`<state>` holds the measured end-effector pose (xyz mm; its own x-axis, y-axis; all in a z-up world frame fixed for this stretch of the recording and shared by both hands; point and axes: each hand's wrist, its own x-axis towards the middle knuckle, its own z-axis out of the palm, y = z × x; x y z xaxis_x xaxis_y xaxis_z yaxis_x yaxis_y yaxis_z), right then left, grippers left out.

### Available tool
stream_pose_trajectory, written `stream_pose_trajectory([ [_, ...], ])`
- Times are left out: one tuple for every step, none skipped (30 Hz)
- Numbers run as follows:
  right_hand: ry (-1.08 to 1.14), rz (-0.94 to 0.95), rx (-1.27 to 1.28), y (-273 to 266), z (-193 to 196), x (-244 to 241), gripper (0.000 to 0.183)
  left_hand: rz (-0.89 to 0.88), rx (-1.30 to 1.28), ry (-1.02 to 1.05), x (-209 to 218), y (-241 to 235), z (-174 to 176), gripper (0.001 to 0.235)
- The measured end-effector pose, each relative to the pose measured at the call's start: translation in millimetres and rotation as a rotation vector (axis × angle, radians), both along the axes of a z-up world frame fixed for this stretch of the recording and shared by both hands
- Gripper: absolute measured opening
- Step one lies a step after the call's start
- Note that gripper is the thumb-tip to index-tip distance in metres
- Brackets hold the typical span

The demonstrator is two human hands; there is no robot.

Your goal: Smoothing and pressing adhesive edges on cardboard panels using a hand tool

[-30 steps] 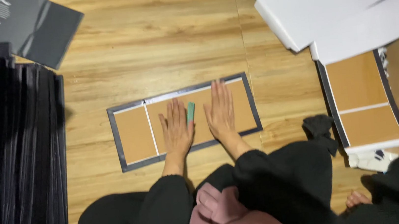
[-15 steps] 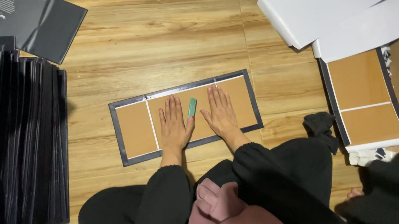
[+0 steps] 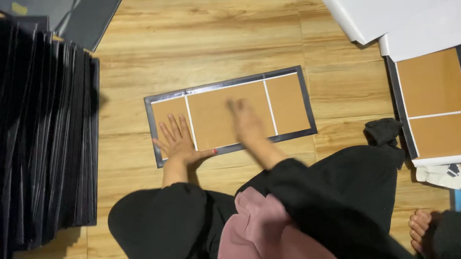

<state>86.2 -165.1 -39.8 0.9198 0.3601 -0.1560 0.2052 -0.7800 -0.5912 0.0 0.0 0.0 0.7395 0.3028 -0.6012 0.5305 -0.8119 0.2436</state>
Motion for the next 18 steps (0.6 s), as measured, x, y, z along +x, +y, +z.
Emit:
stream_pose_trajectory([
  [0.003, 0.006, -0.005, -19, -2, 3, 0.037, 0.006, -0.005, 0.003, -1, 1, -2, 0.134],
  [-0.048, -0.100, -0.071, -38, -5, 7, 0.044, 0.008, 0.004, 0.005, -1, 2, -3, 0.136],
  [-0.096, -0.213, -0.142, -62, -7, 9, 0.053, 0.001, 0.008, 0.010, -2, 0, -6, 0.139],
  [-0.089, -0.214, -0.153, -84, -7, 12, 0.053, -0.001, -0.001, 0.018, 0, 0, -10, 0.139],
  [-0.084, -0.266, -0.199, -104, -7, 15, 0.053, 0.002, -0.005, 0.008, 0, 2, -13, 0.139],
  [-0.080, -0.318, -0.246, -125, -6, 17, 0.053, 0.005, -0.009, -0.002, 1, 3, -17, 0.139],
  [-0.077, -0.321, -0.250, -126, -18, 7, 0.053, 0.001, -0.012, 0.001, 1, 2, -16, 0.139],
  [-0.109, -0.342, -0.277, -127, -29, -3, 0.044, 0.007, -0.018, 0.001, 2, 2, -15, 0.140],
  [-0.141, -0.358, -0.304, -128, -40, -13, 0.035, 0.016, -0.023, 0.002, 1, 2, -13, 0.140],
  [-0.138, -0.357, -0.307, -105, -30, -25, 0.035, 0.016, -0.026, 0.005, 1, 2, -16, 0.140],
  [-0.089, -0.237, -0.234, -83, -20, -38, 0.034, 0.019, -0.017, 0.006, 1, 2, -18, 0.141],
  [-0.041, -0.117, -0.160, -61, -9, -50, 0.034, 0.022, -0.008, 0.007, 1, 2, -19, 0.142],
  [-0.041, -0.119, -0.159, -40, -5, -61, 0.034, 0.020, -0.007, 0.007, 2, 3, -19, 0.142],
  [-0.138, 0.086, -0.156, -20, 0, -72, 0.033, 0.016, -0.005, 0.011, 2, 3, -18, 0.142],
  [-0.232, 0.293, -0.155, -2, 4, -84, 0.032, 0.014, -0.006, 0.019, 1, 2, -19, 0.141],
  [-0.229, 0.293, -0.158, -6, 7, -86, 0.032, 0.014, -0.009, 0.021, 0, 1, -18, 0.141],
  [-0.255, 0.284, -0.153, -9, 10, -87, 0.027, 0.014, -0.002, 0.025, 1, 1, -17, 0.142],
  [-0.281, 0.275, -0.148, -11, 12, -88, 0.024, 0.013, 0.005, 0.029, 1, 1, -16, 0.142],
])
